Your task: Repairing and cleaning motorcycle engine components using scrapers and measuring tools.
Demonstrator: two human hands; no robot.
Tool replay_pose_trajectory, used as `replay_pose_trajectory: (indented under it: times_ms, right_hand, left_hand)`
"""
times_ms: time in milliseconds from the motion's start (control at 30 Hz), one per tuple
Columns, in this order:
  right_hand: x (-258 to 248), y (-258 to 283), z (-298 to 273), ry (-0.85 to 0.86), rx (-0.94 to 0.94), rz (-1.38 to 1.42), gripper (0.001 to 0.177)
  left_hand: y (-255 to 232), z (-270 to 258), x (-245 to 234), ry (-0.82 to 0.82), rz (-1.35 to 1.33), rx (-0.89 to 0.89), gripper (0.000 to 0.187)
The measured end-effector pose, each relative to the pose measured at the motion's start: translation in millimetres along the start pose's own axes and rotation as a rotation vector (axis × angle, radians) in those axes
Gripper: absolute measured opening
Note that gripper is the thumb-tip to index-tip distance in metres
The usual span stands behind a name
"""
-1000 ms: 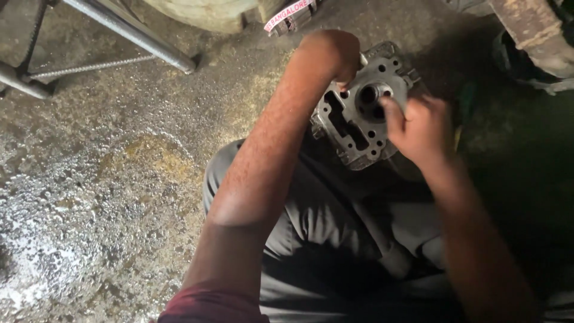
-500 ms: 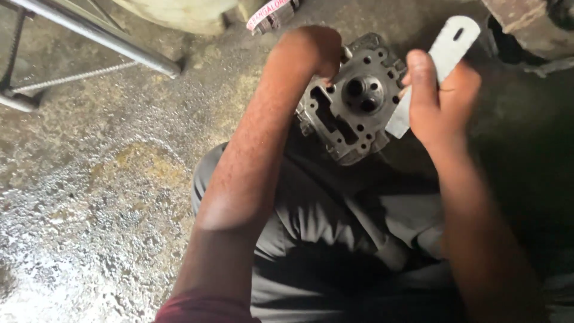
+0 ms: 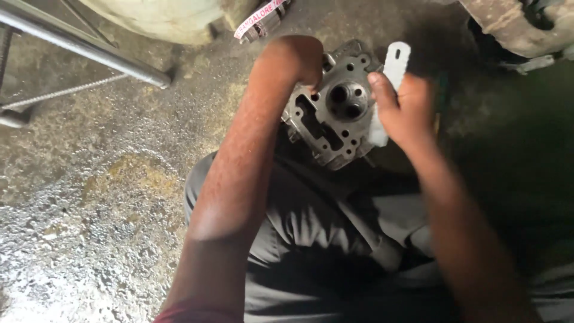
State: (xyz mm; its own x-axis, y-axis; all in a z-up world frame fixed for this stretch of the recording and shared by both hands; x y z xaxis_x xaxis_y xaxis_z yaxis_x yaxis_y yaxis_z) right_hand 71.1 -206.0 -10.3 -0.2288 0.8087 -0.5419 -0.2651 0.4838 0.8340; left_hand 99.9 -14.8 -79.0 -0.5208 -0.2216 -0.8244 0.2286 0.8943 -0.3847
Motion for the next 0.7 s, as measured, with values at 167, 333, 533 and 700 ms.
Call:
replay_pose_trajectory:
  times_ms: [167,333,533,700]
  right_hand:
    - [-2.6,9.8,-9.0,-0.005,-0.005,0.033,0.023]
    - [0.5,22.1,2.3,-0.036,-0.142,-0.209,0.025]
    - [1.3,4.9,-6.8,-0.056,-0.118,-0.109,0.023]
    - [-15.8,18.6,-5.0,-0.034,0.021,0.009,0.027]
  left_hand:
    - [0.3,1.4,7.9,-0.034,-0.019,-0.010,0.038]
    - [4.3,2.6,3.5,-0.014,0.010,-0.012,0.043]
    - [-6.0,1.7,-5.3,-0.010,0.056,0.044,0.042]
    - [-1.7,-0.2,-6.4,-0.108,0.001,-0.008,0.037]
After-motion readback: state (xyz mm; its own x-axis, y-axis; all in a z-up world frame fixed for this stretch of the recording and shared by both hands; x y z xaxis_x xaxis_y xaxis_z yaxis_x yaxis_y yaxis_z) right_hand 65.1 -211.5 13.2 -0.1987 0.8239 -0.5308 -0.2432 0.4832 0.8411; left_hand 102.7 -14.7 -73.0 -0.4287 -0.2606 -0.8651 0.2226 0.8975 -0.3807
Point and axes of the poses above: each hand's wrist, its own z-axis towards the middle knuckle, its own x-axis out of the palm, y = z × x, the point moved 10 cm from there along z, towards the middle knuckle, and after that the axes turned 14 degrees about x, right-handed, at the moved point
